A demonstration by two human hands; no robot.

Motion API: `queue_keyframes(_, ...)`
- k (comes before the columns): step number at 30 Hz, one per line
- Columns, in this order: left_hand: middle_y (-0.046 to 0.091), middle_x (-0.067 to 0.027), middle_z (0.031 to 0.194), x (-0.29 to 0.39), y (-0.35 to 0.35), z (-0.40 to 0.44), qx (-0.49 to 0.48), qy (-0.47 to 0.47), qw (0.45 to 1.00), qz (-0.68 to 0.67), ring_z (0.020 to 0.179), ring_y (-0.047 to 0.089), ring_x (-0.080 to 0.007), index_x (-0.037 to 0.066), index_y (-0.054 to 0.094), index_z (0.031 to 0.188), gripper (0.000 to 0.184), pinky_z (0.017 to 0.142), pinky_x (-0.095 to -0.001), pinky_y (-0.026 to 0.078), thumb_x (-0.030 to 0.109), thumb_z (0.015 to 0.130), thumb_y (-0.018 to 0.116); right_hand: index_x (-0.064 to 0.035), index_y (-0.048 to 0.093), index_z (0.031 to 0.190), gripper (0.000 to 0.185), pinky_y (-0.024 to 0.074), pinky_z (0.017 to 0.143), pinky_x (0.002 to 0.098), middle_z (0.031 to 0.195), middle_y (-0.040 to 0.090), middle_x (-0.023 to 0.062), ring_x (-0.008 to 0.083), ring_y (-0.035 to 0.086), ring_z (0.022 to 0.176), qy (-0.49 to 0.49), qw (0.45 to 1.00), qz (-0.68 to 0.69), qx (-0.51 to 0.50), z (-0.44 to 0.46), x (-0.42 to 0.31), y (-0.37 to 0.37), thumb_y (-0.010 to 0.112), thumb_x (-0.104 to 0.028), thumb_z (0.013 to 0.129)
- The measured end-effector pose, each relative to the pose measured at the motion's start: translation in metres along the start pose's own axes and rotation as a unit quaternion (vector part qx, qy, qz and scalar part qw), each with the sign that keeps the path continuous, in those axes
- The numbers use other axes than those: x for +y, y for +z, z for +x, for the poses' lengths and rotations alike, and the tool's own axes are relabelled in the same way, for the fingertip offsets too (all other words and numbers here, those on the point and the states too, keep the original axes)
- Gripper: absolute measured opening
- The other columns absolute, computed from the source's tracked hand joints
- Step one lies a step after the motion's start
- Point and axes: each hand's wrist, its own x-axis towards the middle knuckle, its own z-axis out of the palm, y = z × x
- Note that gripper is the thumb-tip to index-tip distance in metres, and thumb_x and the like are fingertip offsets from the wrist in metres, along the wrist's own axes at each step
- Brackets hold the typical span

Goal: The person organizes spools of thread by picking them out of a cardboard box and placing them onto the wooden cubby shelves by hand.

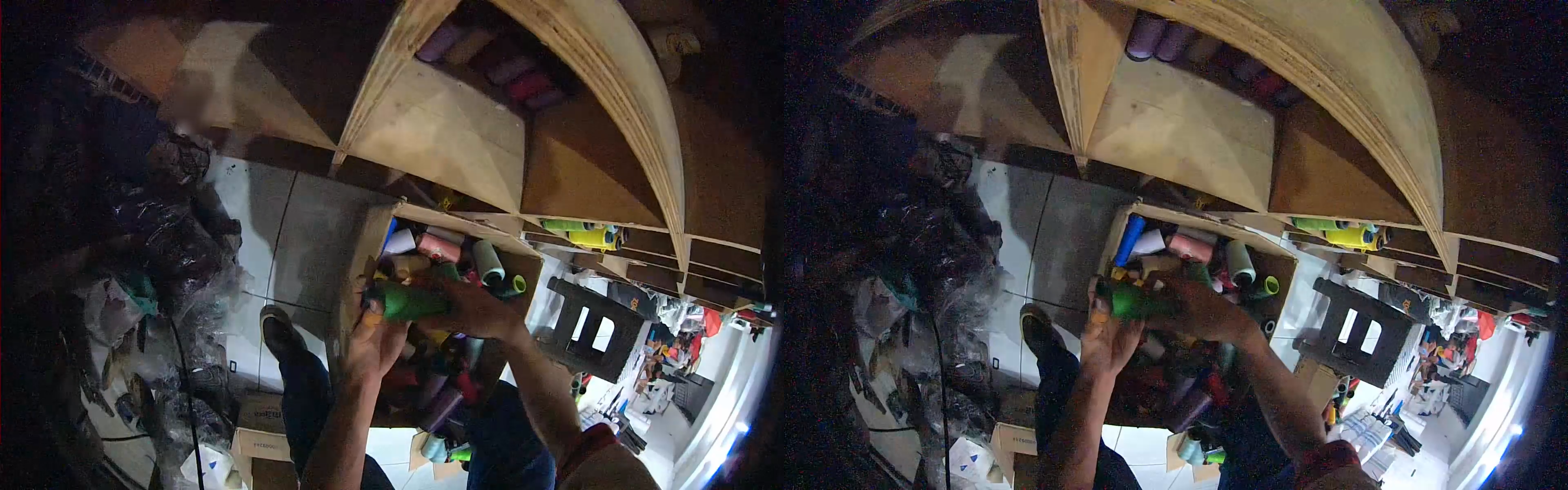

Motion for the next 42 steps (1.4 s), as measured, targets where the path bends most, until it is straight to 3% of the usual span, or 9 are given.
queue_keyframes(7,0.038,-0.0111,0.137,0.002,0.016,0.004,-0.010,-0.077,0.995,0.064,0.129,0.035,-0.0281,0.025,0.036,0.134,0.057,0.105,-0.0462,0.032,0.021,0.084,0.063,-0.0010,0.054,0.116,0.045,0.0490,0.066,0.0250,0.096,0.062,0.0054,0.0110,0.058,0.079,-0.018,0.971,0.175,0.160,-0.002,-0.009,-0.025,0.071,-0.016,0.078)
queue_keyframes(15,0.019,-0.0160,0.147,-0.008,0.009,-0.006,-0.054,-0.099,0.990,0.087,0.135,0.023,-0.0349,0.037,0.008,0.143,0.081,0.104,-0.0537,0.026,0.023,0.084,0.061,-0.0003,0.062,0.103,0.040,0.0484,0.072,0.0283,0.089,0.067,0.0077,0.0156,0.062,0.077,-0.166,0.870,-0.253,0.389,0.131,-0.084,-0.112,0.071,-0.029,0.076)
queue_keyframes(19,0.020,-0.0162,0.147,-0.005,0.010,-0.008,-0.028,-0.116,0.986,0.116,0.135,0.023,-0.0351,0.036,0.008,0.143,0.080,0.103,-0.0548,0.026,0.021,0.084,0.060,-0.0005,0.062,0.100,0.034,0.0484,0.073,0.0295,0.092,0.066,0.0098,0.0185,0.061,0.078,-0.165,0.729,-0.545,0.381,0.218,-0.069,-0.148,0.064,-0.028,0.080)
queue_keyframes(24,0.028,-0.0175,0.143,-0.003,-0.003,-0.013,-0.041,-0.128,0.980,0.147,0.132,0.029,-0.0359,0.032,0.011,0.143,0.076,0.102,-0.0534,0.030,0.026,0.085,0.059,-0.0006,0.062,0.096,0.025,0.0479,0.076,0.0309,0.094,0.064,0.0126,0.0227,0.060,0.082,-0.176,0.684,-0.602,0.374,0.248,-0.052,-0.168,0.060,-0.021,0.082)
queue_keyframes(30,0.058,-0.0138,0.113,-0.011,-0.009,-0.015,0.072,-0.222,0.899,0.371,0.104,0.059,-0.0241,0.008,0.046,0.123,0.041,0.086,-0.0390,0.047,0.032,0.090,0.053,0.0001,0.062,0.088,0.015,0.0477,0.077,0.0315,0.092,0.063,0.0149,0.0269,0.060,0.081,-0.335,0.557,-0.672,0.354,0.238,-0.029,-0.196,0.058,-0.013,0.082)
queue_keyframes(31,0.060,-0.0129,0.109,-0.014,-0.013,-0.018,0.089,-0.232,0.885,0.394,0.099,0.061,-0.0228,0.006,0.050,0.119,0.039,0.084,-0.0374,0.048,0.031,0.090,0.053,0.0012,0.058,0.075,0.011,0.0478,0.068,0.0295,0.077,0.061,0.0121,0.0223,0.059,0.069,-0.216,0.780,-0.409,0.421,0.195,-0.050,-0.159,0.059,-0.008,0.081)
queue_keyframes(34,0.063,-0.0111,0.102,-0.015,-0.015,-0.018,0.165,-0.214,0.888,0.372,0.090,0.064,-0.0219,0.006,0.053,0.115,0.035,0.079,-0.0344,0.050,0.030,0.090,0.053,0.0001,0.061,0.092,0.024,0.0500,0.066,0.0273,0.086,0.064,0.0094,0.0172,0.061,0.072,-0.143,0.967,-0.076,0.197,0.075,-0.048,-0.083,0.058,-0.022,0.082)
queue_keyframes(37,0.064,-0.0105,0.101,-0.016,-0.016,-0.018,0.212,-0.208,0.876,0.380,0.088,0.065,-0.0209,0.007,0.053,0.114,0.033,0.075,-0.0334,0.050,0.030,0.090,0.053,0.0000,0.063,0.096,0.031,0.0511,0.064,0.0293,0.089,0.066,0.0092,0.0192,0.064,0.072,0.019,0.996,0.030,-0.087,0.030,-0.004,-0.066,0.061,-0.027,0.079)
queue_keyframes(42,0.062,-0.0079,0.097,-0.023,-0.033,-0.022,0.227,-0.193,0.886,0.355,0.088,0.064,-0.0199,0.008,0.053,0.114,0.035,0.075,-0.0329,0.050,0.033,0.090,0.054,0.0020,0.052,0.113,0.053,0.0509,0.076,0.0393,0.103,0.060,0.0221,0.0332,0.062,0.088,0.051,0.880,-0.431,0.193,0.007,0.147,0.008,0.067,-0.031,0.074)
